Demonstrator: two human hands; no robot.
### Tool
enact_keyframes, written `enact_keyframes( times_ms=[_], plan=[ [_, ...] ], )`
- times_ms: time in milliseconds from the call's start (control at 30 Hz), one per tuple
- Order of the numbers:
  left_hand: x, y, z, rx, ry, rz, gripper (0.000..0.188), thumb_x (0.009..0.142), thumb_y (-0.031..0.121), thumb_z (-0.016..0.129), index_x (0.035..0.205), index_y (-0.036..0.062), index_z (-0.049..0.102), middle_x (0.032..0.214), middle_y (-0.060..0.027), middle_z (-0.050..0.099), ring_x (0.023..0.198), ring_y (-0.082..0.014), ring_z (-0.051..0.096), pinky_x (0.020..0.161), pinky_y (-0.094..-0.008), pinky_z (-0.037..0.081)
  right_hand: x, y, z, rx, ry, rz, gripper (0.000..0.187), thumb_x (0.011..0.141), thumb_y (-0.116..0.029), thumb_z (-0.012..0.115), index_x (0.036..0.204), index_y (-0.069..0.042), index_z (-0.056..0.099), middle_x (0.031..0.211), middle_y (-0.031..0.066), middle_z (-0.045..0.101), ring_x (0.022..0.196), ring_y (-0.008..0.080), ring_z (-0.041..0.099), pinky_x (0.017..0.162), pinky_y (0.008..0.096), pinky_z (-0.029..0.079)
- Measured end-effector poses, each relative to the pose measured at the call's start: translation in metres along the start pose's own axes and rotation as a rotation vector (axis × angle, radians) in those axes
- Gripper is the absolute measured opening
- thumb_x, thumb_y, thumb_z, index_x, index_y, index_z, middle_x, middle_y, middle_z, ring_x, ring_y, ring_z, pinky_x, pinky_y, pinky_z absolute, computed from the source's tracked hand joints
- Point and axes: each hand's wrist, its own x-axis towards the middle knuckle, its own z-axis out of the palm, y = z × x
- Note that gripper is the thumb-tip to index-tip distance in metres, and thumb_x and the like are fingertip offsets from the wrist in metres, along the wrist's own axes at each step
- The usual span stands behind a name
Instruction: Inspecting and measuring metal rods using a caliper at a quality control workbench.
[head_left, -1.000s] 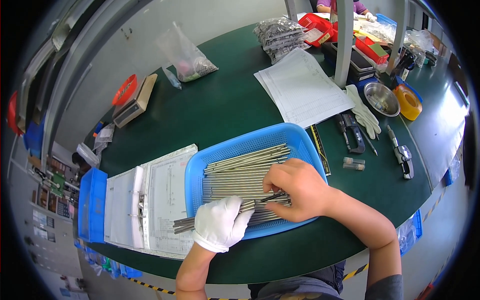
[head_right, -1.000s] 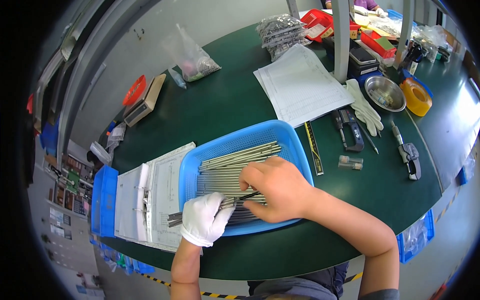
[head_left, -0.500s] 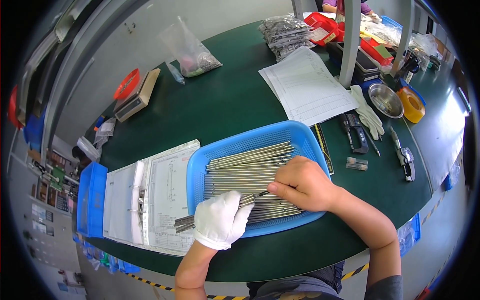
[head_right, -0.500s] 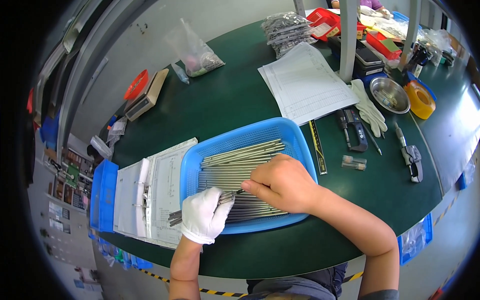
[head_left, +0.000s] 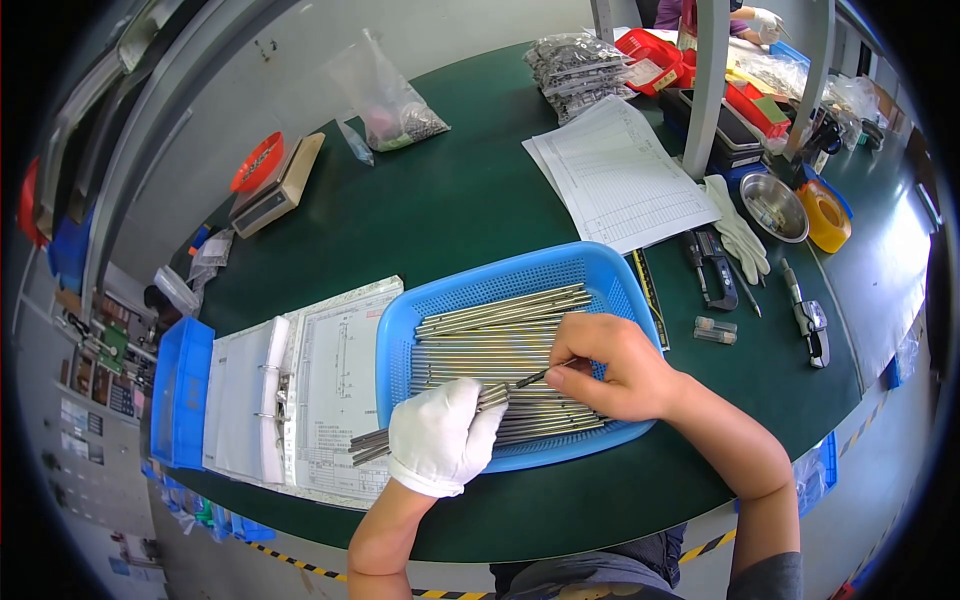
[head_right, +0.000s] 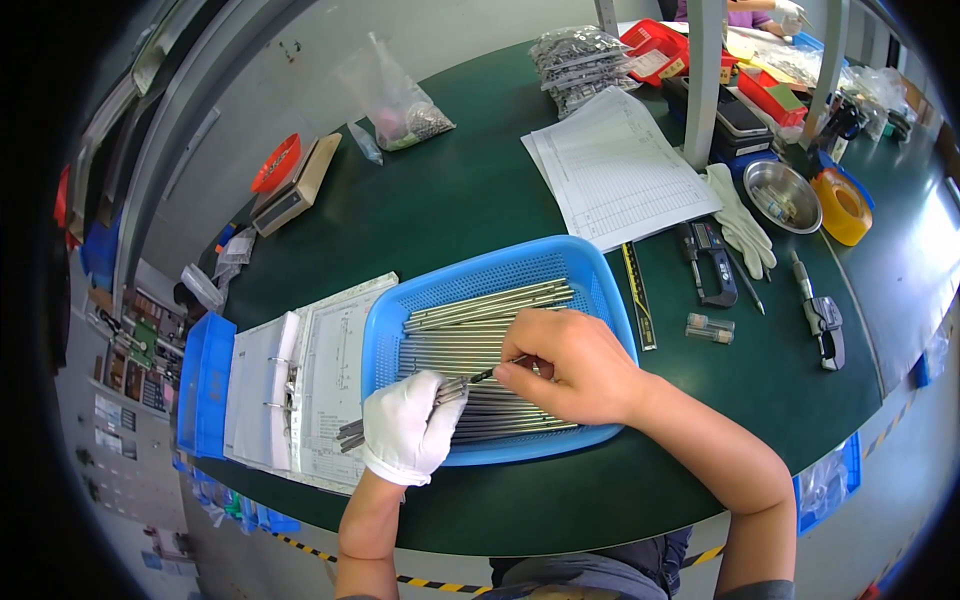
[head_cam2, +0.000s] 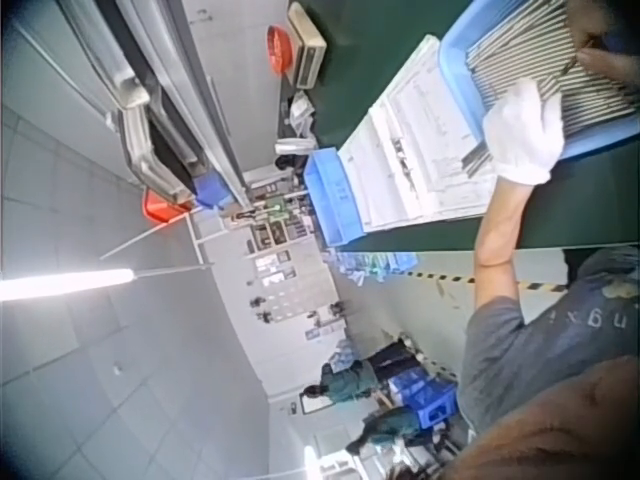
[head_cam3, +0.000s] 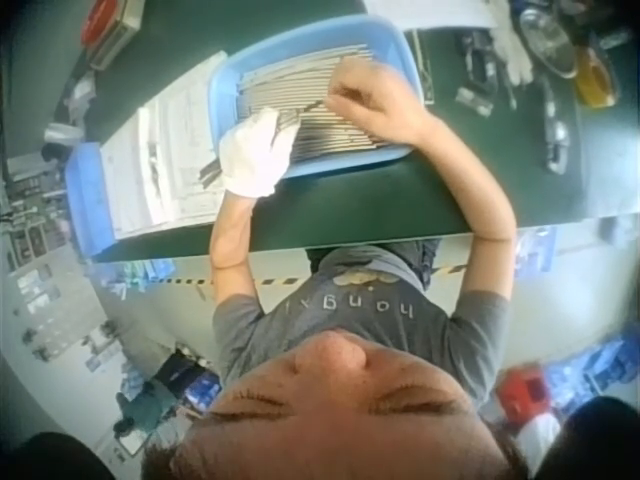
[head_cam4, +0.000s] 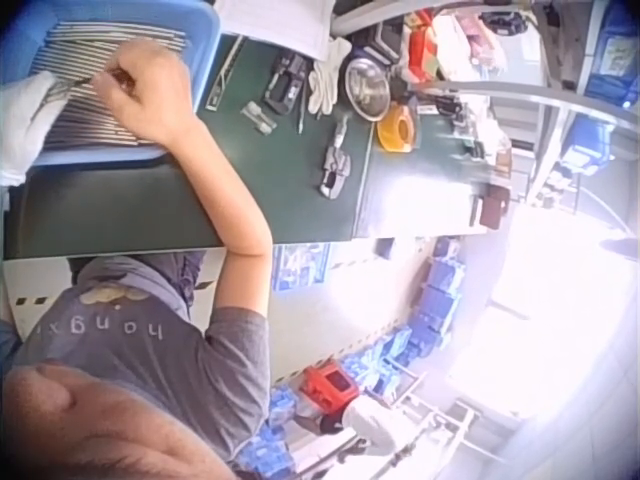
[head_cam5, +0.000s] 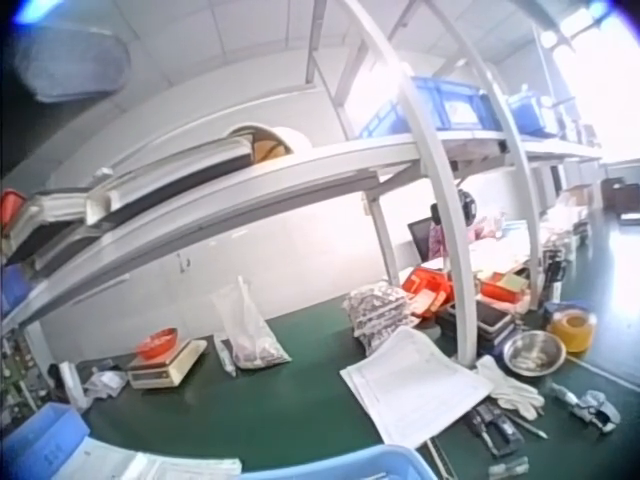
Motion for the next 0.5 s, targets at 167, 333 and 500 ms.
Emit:
enact_keyframes(
  times_ms=[167, 333, 500],
  plan=[
    [0.0, -0.002, 0.002, 0.026, 0.031, 0.057, 0.022, 0.08, 0.024, 0.066, 0.075, 0.0063, 0.054, 0.061, -0.0097, 0.057, 0.052, -0.0295, 0.058, 0.047, -0.0384, 0.045, -0.001, 0.002, -0.001, -0.136, -0.139, 0.01, 0.019, 0.087, -0.015, 0.063, 0.074, -0.001, 0.061, 0.067, 0.0078, 0.055, 0.058, 0.0207, 0.052, 0.054, 0.034, 0.041],
    [0.0, -0.002, 0.002, 0.02, 0.014, 0.059, 0.022, 0.08, 0.025, 0.066, 0.076, 0.0063, 0.055, 0.062, -0.0095, 0.058, 0.052, -0.0291, 0.059, 0.047, -0.0381, 0.045, -0.001, 0.0, 0.001, 0.03, -0.074, 0.037, 0.015, 0.083, -0.013, 0.068, 0.075, -0.002, 0.062, 0.069, 0.0074, 0.055, 0.063, 0.0199, 0.053, 0.054, 0.0327, 0.041],
    [-0.001, -0.002, 0.003, 0.033, 0.011, 0.062, 0.022, 0.08, 0.025, 0.066, 0.077, 0.0067, 0.055, 0.062, -0.0094, 0.058, 0.052, -0.029, 0.059, 0.047, -0.0382, 0.045, 0.001, -0.001, 0.006, 0.013, -0.008, 0.002, 0.014, 0.083, -0.013, 0.068, 0.077, -0.002, 0.062, 0.069, 0.0065, 0.055, 0.064, 0.0193, 0.053, 0.055, 0.0318, 0.042]
  ],
)
